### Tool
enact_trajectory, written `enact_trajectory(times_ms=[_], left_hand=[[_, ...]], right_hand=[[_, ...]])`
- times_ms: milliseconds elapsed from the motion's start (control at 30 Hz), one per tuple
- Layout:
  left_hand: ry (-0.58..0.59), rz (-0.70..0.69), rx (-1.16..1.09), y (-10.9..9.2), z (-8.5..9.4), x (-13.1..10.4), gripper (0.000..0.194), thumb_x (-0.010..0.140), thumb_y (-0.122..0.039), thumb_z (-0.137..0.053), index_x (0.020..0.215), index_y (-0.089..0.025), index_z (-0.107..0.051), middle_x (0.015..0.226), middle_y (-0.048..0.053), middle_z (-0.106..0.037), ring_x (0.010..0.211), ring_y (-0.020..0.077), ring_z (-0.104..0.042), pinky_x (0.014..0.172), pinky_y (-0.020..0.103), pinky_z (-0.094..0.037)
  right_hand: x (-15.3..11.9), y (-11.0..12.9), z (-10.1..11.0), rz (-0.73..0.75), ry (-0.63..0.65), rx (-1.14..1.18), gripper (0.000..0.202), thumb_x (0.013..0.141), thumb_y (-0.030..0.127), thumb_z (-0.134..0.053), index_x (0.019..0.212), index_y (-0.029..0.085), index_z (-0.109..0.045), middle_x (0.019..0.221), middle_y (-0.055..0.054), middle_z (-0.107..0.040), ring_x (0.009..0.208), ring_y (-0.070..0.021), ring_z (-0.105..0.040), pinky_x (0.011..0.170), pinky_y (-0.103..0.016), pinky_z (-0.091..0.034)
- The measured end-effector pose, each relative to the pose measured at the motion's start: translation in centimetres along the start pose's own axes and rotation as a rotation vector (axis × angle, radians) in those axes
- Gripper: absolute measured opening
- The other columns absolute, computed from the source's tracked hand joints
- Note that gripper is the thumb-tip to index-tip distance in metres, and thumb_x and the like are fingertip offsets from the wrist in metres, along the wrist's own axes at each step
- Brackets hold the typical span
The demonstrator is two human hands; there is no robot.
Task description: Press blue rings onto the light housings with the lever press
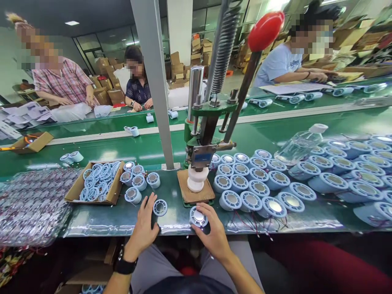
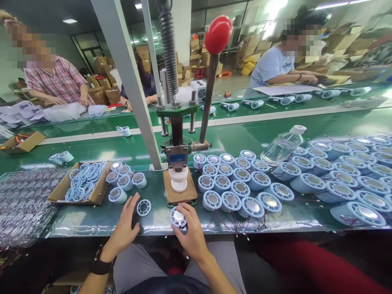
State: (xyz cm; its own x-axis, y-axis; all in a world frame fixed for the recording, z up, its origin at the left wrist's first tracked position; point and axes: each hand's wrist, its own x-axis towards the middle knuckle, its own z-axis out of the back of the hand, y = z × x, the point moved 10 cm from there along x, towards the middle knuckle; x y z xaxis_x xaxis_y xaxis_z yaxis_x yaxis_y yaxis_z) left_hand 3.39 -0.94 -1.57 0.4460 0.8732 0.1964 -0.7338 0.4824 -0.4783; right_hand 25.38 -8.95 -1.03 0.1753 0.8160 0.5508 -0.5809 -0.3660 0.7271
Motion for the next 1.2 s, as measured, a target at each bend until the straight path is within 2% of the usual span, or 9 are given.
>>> enact_trajectory(times_ms=[67, 167, 267, 400, 500, 633, 767, 1033, 1200], left_hand=[[-0.051, 0.011, 0.018, 0.0, 0.1, -0.1, 0.083, 0.083, -0.015, -0.054, 0.156, -0.025, -0.015, 0.159, 0.009, -0.029, 0.147, 0.0322, -0.023, 0.116, 0.054, -0.031], [-0.156, 0.117, 0.072, 0.5, 0.1, -0.1, 0.074, 0.085, -0.032, -0.064, 0.15, -0.019, -0.032, 0.146, 0.013, -0.047, 0.137, 0.0361, -0.037, 0.112, 0.057, -0.035], [-0.192, 0.178, 0.087, 0.6, -0.1, 0.2, 0.059, 0.087, -0.03, -0.063, 0.142, -0.019, -0.045, 0.135, 0.012, -0.058, 0.127, 0.0343, -0.045, 0.107, 0.055, -0.04], [-0.193, 0.16, 0.048, 0.5, 0.1, 0.5, 0.06, 0.085, -0.027, -0.064, 0.143, -0.021, -0.046, 0.138, 0.011, -0.057, 0.128, 0.0337, -0.046, 0.108, 0.055, -0.038], [-0.237, 0.222, -0.06, 0.6, 1.0, 0.5, 0.054, 0.086, -0.029, -0.064, 0.138, -0.019, -0.051, 0.132, 0.012, -0.062, 0.123, 0.0318, -0.053, 0.106, 0.052, -0.043], [-0.145, 0.06, -0.234, -3.2, 1.2, 0.8, 0.063, 0.089, -0.032, -0.062, 0.147, -0.023, -0.038, 0.134, 0.01, -0.061, 0.12, 0.0253, -0.059, 0.103, 0.042, -0.048], [-0.094, -0.064, -0.163, -6.2, 1.3, 0.7, 0.063, 0.087, -0.024, -0.061, 0.146, -0.024, -0.039, 0.137, 0.009, -0.059, 0.121, 0.0261, -0.059, 0.103, 0.043, -0.049], [-0.149, 0.068, -0.255, -4.9, 0.4, 0.0, 0.059, 0.083, -0.016, -0.059, 0.14, -0.021, -0.044, 0.14, 0.011, -0.055, 0.128, 0.0267, -0.054, 0.109, 0.047, -0.045], [-0.127, 0.081, -0.347, -5.2, 0.3, 0.0, 0.06, 0.081, -0.014, -0.059, 0.139, -0.023, -0.046, 0.138, 0.01, -0.057, 0.128, 0.0267, -0.054, 0.11, 0.048, -0.044]], right_hand=[[0.1, 0.1, -0.1, 0.005, -0.005, -0.014, 0.038, 0.088, 0.023, -0.063, 0.125, 0.022, -0.055, 0.124, -0.012, -0.058, 0.116, -0.0233, -0.059, 0.097, -0.038, -0.053], [0.1, 0.3, -0.2, 0.012, -0.01, -0.04, 0.038, 0.089, 0.025, -0.062, 0.126, 0.022, -0.054, 0.124, -0.011, -0.058, 0.116, -0.0235, -0.06, 0.096, -0.038, -0.054], [-0.1, 0.4, -0.1, 0.021, -0.013, -0.066, 0.038, 0.09, 0.027, -0.062, 0.127, 0.023, -0.053, 0.122, -0.01, -0.059, 0.114, -0.0233, -0.06, 0.095, -0.037, -0.055], [-0.2, 0.5, -0.2, 0.018, -0.019, -0.092, 0.039, 0.09, 0.026, -0.062, 0.128, 0.023, -0.052, 0.122, -0.009, -0.061, 0.114, -0.0233, -0.061, 0.095, -0.037, -0.056], [-0.1, 1.1, -1.6, 0.012, -0.012, -0.089, 0.044, 0.088, 0.023, -0.062, 0.131, 0.021, -0.051, 0.121, -0.01, -0.063, 0.112, -0.0236, -0.063, 0.096, -0.038, -0.056], [0.4, 2.3, -5.2, 0.03, 0.036, -0.011, 0.051, 0.084, 0.014, -0.057, 0.134, 0.018, -0.05, 0.123, -0.011, -0.063, 0.112, -0.0226, -0.064, 0.097, -0.037, -0.056], [0.6, 2.2, -6.9, 0.017, -0.004, 0.014, 0.057, 0.079, 0.011, -0.055, 0.135, 0.017, -0.049, 0.124, -0.013, -0.063, 0.113, -0.0231, -0.064, 0.096, -0.037, -0.057], [0.1, 1.8, -6.8, 0.01, -0.05, 0.008, 0.058, 0.084, 0.02, -0.063, 0.139, 0.02, -0.046, 0.125, -0.012, -0.063, 0.113, -0.0239, -0.064, 0.094, -0.037, -0.058], [-0.1, 1.4, -6.7, 0.002, -0.073, 0.036, 0.072, 0.085, 0.019, -0.061, 0.15, 0.022, -0.032, 0.123, -0.009, -0.065, 0.112, -0.0226, -0.065, 0.094, -0.038, -0.058]])
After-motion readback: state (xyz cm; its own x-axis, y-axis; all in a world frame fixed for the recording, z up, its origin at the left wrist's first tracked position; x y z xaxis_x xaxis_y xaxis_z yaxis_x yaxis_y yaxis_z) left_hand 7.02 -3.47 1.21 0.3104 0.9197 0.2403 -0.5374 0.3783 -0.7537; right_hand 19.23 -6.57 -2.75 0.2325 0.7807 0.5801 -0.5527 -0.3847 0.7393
